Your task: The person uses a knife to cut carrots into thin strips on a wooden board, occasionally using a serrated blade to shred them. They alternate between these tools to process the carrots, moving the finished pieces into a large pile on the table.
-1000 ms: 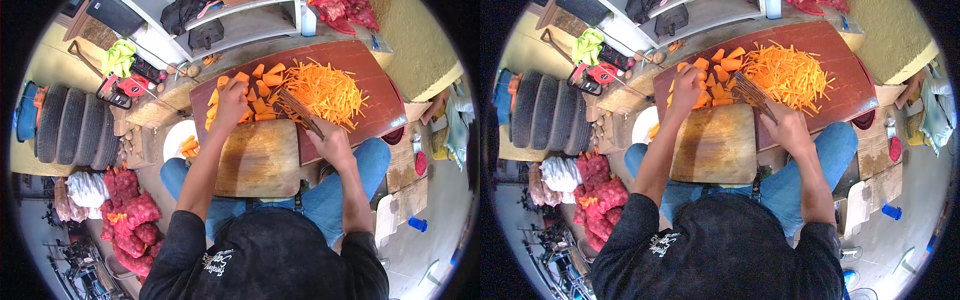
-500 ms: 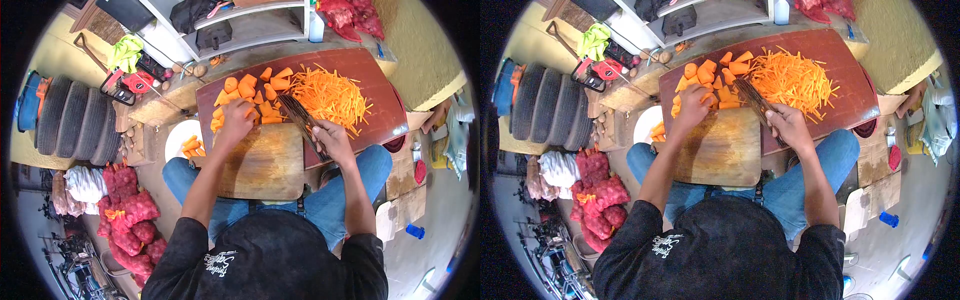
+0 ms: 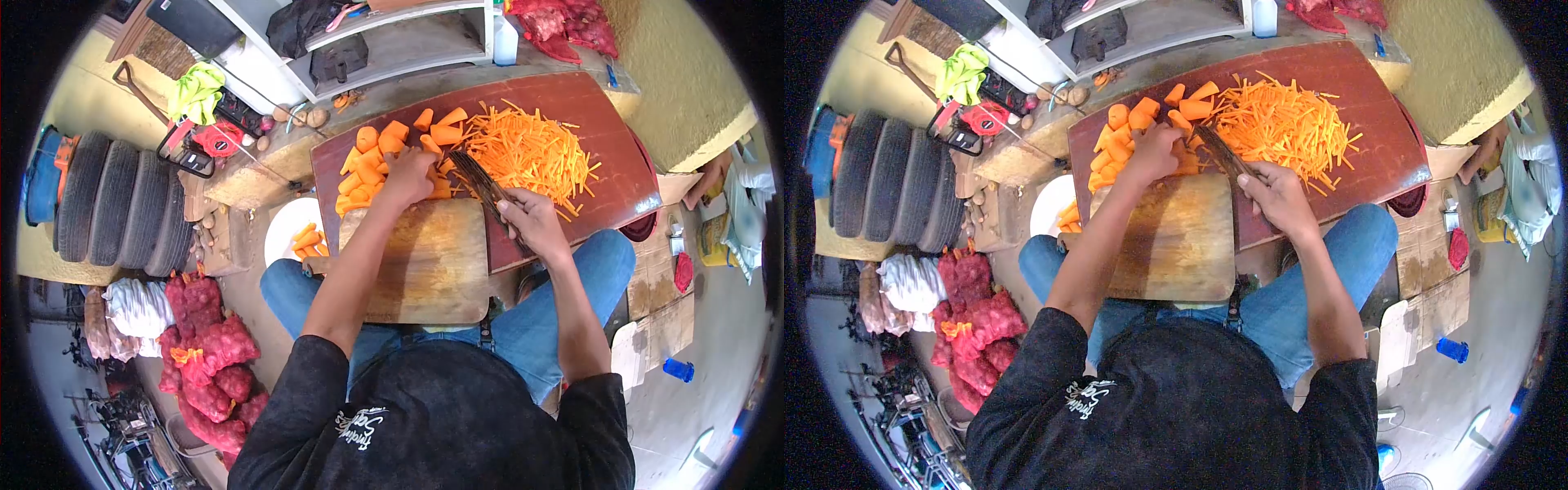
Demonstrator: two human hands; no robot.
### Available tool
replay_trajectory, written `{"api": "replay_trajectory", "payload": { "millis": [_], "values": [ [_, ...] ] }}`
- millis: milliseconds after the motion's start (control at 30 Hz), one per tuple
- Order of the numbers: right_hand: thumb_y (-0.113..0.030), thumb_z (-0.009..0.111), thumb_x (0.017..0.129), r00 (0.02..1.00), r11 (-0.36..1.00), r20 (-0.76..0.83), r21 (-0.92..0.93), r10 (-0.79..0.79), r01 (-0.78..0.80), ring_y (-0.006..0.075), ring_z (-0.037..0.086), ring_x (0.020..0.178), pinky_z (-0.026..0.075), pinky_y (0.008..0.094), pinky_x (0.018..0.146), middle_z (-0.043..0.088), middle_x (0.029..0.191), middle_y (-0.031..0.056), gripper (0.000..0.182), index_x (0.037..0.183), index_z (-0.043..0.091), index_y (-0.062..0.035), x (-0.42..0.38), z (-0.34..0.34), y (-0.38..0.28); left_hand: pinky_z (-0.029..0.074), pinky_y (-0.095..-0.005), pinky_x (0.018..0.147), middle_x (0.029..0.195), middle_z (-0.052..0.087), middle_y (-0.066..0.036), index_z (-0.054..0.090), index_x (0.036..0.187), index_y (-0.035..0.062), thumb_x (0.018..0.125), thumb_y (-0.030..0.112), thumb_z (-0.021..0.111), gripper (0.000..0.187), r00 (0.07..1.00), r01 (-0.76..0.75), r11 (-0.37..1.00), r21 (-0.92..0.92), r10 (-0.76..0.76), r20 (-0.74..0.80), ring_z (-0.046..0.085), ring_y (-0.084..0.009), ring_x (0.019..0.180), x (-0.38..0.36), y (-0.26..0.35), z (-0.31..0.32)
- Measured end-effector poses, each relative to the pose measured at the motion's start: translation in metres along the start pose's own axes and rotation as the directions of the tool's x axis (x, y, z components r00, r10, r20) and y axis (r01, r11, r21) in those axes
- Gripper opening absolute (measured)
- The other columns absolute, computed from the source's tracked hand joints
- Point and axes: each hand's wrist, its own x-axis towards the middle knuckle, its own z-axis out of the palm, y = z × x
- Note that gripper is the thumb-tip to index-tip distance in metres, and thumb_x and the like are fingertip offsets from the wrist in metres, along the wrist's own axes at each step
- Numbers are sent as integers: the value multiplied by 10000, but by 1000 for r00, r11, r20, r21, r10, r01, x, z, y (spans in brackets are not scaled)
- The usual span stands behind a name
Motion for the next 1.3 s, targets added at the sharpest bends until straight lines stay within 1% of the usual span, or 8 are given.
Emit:
{"api": "replay_trajectory", "payload": {
  "millis": [67, 467, 567, 767, 867, 1067, 1100, 1300],
  "values": [
    [-173, 709, 1105, 1000, 1000, -6, -18, -4, 4, 50, 568, 641, 471, 241, 583, 652, 833, -31, 345, 1368, 746, 47, 1, 2, -1, 309, -686, 1201, 1303, 696, -180, 765, 1384, 149, 806, 18, 730, 593, 990, 79, 987, -140, -61, 130, 594, -389, 1356, 6, 0, -7],
    [-186, 739, 1086, 1000, 997, 3, -72, 17, -17, 55, 561, 625, 465, 259, 568, 658, 819, -43, 347, 1351, 754, 38, 3, 7, 9, 333, -770, 1145, 1343, 686, -136, 765, 1384, 145, 832, 169, 881, 564, 994, 73, 995, 66, -78, 83, 576, -382, 1390, 1, 10, -11],
    [-205, 742, 1084, 1000, 996, 8, -89, 20, -19, 55, 557, 620, 464, 260, 566, 647, 802, -48, 343, 1333, 760, 30, 3, 7, 10, 388, -682, 1169, 1329, 702, -162, 783, 1337, 118, 849, 128, 870, 496, 994, 86, 995, 46, -89, 71, 596, -382, 1383, -2, 21, -23],
    [-193, 745, 1080, 999, 997, -8, -72, 36, -37, 56, 561, 639, 472, 257, 579, 663, 834, -31, 353, 1349, 753, 37, 2, 4, 4, 574, -336, 989, 1246, 759, -158, 778, 1340, 32, 874, -29, 835, 474, 959, -73, 821, -566, -98, -265, 735, -293, 1171, -22, -9, 10],
    [-181, 747, 1079, 998, 994, -11, -93, 56, -57, 57, 573, 671, 482, 257, 591, 693, 884, -17, 377, 1378, 736, 47, 1, 4, 3, 583, -347, 966, 1328, 758, -156, 768, 1372, 41, 905, 10, 854, 475, 979, 104, 770, -629, -191, -72, 736, -234, 1197, -73, 10, -36],
    [-159, 734, 1086, 997, 991, 23, -114, 77, -74, 50, 588, 726, 489, 253, 610, 732, 957, 11, 427, 1451, 686, 58, -19, 18, -3, 589, -446, 935, 1191, 723, -181, 716, 1384, 13, 890, 68, 884, 525, 962, 91, 888, -450, -195, -190, 727, -390, 1102, -165, 2, -13],
    [-153, 728, 1091, 995, 990, 44, -115, 86, -81, 48, 589, 730, 490, 252, 612, 736, 964, 16, 432, 1464, 677, 59, -24, 22, -7, 567, -509, 936, 1167, 676, -204, 694, 1379, 22, 876, 145, 902, 558, 929, -26, 906, -423, -135, -345, 674, -458, 1099, -171, 7, -10],
    [-147, 662, 1140, 986, 989, 123, -108, 109, -96, 52, 586, 722, 485, 243, 622, 674, 905, -12, 402, 1503, 658, 25, -48, 60, -20, 527, -538, 942, 1193, 649, -220, 682, 1353, 33, 848, 245, 919, 597, 902, 39, 966, -255, -144, -407, 623, -443, 1100, -188, 22, -4]
  ]
}}
